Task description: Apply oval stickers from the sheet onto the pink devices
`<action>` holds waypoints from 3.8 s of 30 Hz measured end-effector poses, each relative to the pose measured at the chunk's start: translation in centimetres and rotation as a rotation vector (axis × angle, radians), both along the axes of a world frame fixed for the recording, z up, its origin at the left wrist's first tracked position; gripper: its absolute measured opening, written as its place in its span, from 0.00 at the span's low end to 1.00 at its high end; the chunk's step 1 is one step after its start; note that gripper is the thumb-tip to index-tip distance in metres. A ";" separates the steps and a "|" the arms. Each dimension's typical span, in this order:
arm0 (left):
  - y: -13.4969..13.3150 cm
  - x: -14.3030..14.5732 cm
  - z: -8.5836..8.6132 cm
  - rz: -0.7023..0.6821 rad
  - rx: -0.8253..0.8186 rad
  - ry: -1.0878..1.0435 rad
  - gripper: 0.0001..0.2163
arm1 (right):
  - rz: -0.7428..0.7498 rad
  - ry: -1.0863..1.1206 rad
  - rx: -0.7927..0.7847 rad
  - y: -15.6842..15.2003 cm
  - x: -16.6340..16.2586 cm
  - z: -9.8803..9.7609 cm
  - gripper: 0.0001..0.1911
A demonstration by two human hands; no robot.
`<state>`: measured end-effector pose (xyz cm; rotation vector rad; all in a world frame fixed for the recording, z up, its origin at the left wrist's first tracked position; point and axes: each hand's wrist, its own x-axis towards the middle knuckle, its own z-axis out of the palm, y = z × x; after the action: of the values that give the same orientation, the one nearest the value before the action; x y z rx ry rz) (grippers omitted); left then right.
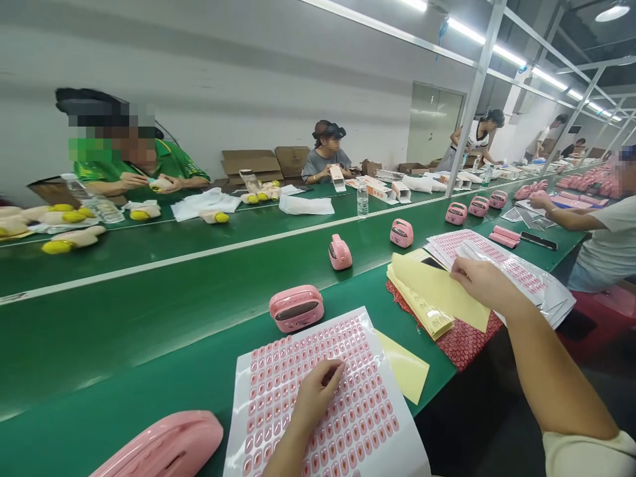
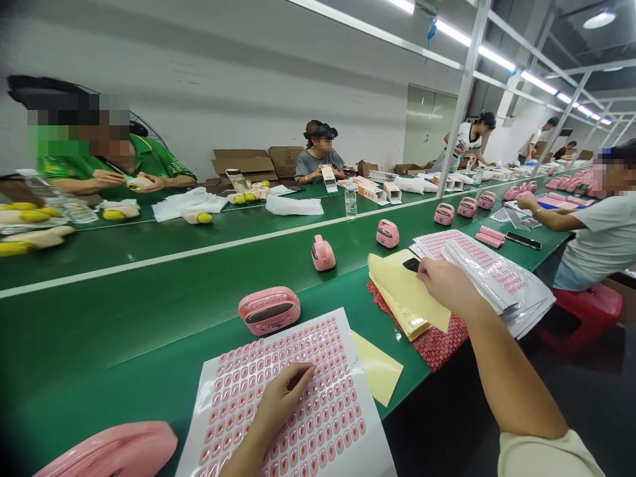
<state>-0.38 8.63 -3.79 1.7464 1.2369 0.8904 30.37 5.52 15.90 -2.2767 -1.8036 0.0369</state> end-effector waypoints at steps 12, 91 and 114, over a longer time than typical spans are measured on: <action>0.0 -0.1 -0.5 0.010 -0.045 -0.032 0.11 | -0.141 0.331 0.030 -3.0 -0.7 -16.7 0.05; 0.3 -1.1 -0.7 0.076 -0.154 -0.062 0.22 | 0.229 -0.323 -0.256 12.0 -0.7 -12.6 0.13; -0.9 7.0 3.3 -0.429 0.134 0.228 0.19 | 0.501 -0.374 -0.372 14.2 -0.4 -11.6 0.13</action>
<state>6.62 7.69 -0.47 2.1605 0.8989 0.5419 30.02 19.77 4.29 -2.0847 -2.7320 0.0369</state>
